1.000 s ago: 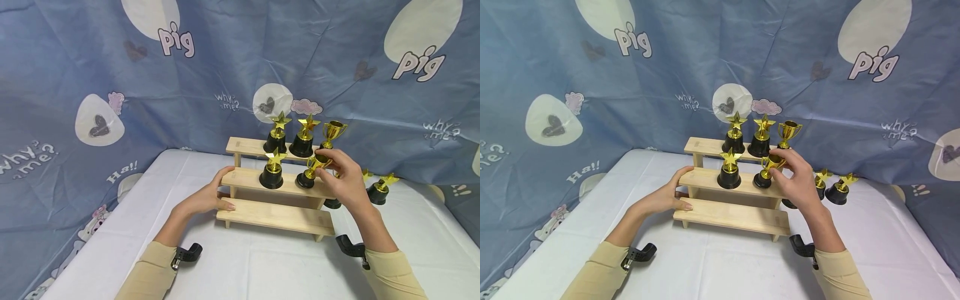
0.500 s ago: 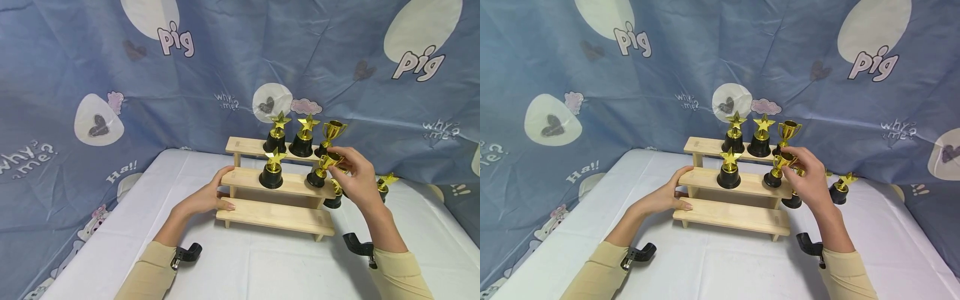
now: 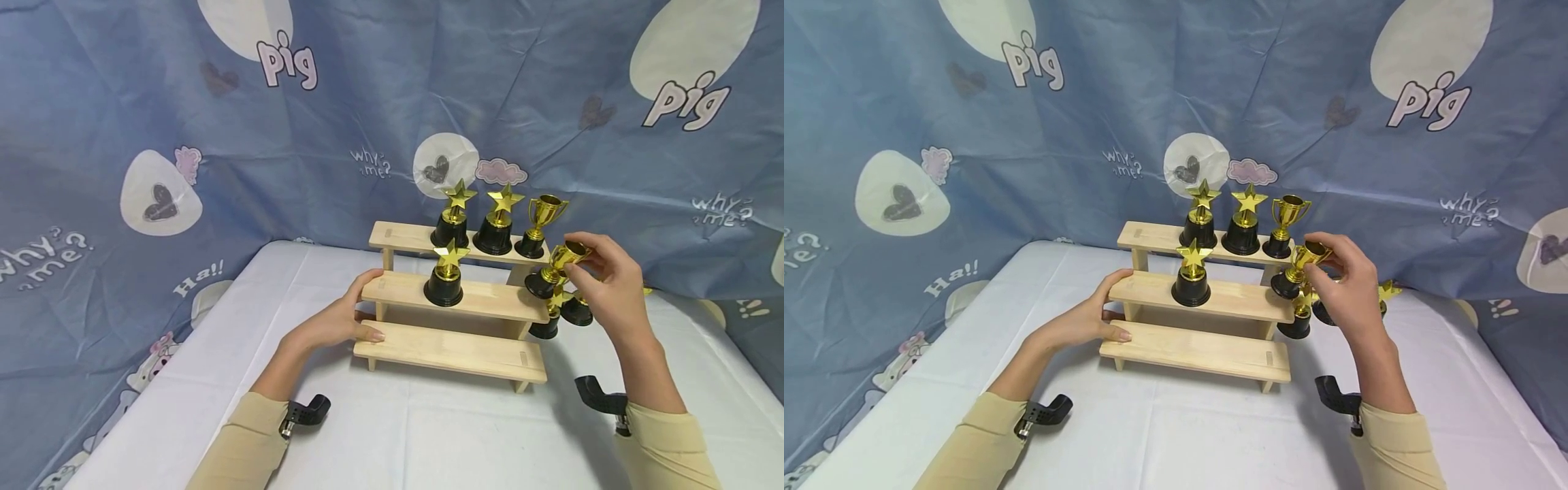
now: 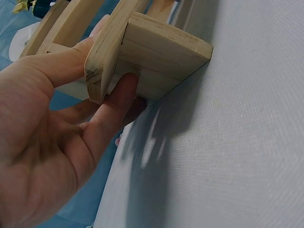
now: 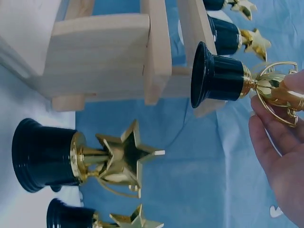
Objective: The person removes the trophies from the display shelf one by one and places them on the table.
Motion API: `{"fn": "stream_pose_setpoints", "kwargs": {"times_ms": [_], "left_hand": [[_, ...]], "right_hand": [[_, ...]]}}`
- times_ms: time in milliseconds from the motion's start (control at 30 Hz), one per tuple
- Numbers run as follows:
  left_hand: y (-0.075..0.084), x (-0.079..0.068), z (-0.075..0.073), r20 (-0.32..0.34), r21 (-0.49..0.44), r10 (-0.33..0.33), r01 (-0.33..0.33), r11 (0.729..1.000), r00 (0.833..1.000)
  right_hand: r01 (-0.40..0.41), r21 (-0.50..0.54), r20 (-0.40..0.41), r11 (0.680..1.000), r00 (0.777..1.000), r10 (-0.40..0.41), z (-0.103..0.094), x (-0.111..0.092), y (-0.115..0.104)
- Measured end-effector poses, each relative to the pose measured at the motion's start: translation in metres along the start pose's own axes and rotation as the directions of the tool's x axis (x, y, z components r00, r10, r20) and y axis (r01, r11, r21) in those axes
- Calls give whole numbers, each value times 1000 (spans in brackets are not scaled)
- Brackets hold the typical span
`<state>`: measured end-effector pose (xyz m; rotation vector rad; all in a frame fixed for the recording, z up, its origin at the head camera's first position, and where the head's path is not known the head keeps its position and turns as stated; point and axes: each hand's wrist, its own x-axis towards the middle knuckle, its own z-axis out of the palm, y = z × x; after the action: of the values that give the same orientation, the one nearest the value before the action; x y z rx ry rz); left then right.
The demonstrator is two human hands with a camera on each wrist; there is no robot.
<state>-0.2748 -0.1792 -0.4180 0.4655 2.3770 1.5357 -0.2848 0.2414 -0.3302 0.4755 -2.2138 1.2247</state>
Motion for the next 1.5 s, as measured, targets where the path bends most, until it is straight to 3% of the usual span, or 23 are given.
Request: {"fn": "stream_pose_setpoints", "kwargs": {"times_ms": [267, 600, 1133, 1500], "left_hand": [[2, 0, 1, 1, 1, 3, -3, 1000, 1000], [-2, 0, -2, -11, 18, 2, -2, 1000, 1000], [0, 1, 0, 2, 11, 24, -24, 1000, 1000], [1, 0, -1, 1, 13, 18, -18, 1000, 1000]], "right_hand": [[-90, 9, -78, 996, 993, 91, -10, 0, 13], [-240, 30, -179, 970, 954, 241, -14, 4, 29], [-285, -88, -291, 954, 924, 249, -25, 0, 46], [-374, -183, -263, 909, 910, 321, -26, -2, 54]]}}
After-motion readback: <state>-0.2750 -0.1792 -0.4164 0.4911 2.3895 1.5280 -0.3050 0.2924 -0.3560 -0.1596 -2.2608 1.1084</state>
